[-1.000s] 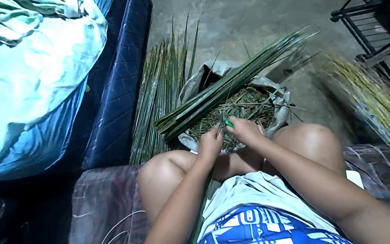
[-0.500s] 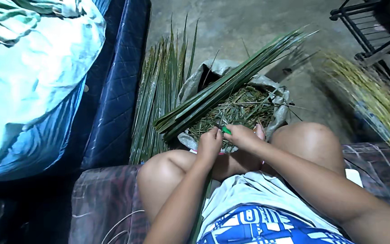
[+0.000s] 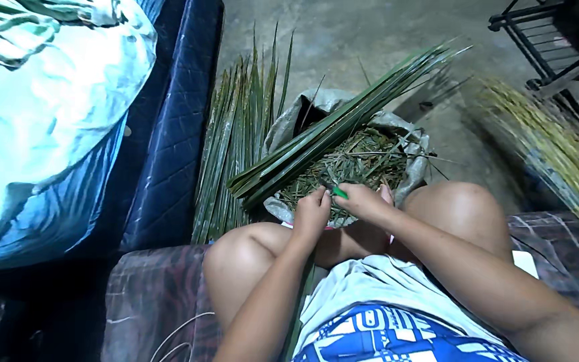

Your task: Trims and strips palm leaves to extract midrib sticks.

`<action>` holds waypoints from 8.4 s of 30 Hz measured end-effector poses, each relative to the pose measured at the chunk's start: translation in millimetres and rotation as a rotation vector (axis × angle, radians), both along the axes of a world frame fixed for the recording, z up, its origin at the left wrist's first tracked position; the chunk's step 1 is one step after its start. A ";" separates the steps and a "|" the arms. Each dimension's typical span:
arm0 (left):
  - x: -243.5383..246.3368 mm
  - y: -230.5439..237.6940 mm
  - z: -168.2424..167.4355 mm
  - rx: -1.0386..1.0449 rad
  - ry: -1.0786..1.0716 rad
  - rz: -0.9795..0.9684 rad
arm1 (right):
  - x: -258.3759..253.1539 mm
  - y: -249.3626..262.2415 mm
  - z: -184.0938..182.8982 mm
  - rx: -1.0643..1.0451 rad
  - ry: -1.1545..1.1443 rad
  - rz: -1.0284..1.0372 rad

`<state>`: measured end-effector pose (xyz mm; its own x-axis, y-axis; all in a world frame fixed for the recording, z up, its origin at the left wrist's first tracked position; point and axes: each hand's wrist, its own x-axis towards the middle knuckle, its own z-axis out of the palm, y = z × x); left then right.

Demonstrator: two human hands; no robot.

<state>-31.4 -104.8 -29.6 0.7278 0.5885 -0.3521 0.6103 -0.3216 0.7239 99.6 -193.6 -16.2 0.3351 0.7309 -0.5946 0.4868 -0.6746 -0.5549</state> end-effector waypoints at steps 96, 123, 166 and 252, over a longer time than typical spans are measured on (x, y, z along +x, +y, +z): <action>2.2 -5.4 3.9 0.142 0.097 -0.054 | 14.5 12.4 -8.9 -0.072 -0.205 -0.070; -2.0 0.9 9.0 0.099 0.052 0.011 | 19.6 -6.5 -6.0 0.208 0.681 -0.196; -2.4 -1.8 7.2 -0.223 -0.071 0.045 | 56.6 -5.9 -9.8 0.348 0.668 -0.500; 1.9 -6.4 4.3 -0.113 0.087 -0.142 | 42.7 8.9 -26.2 0.323 0.335 -0.599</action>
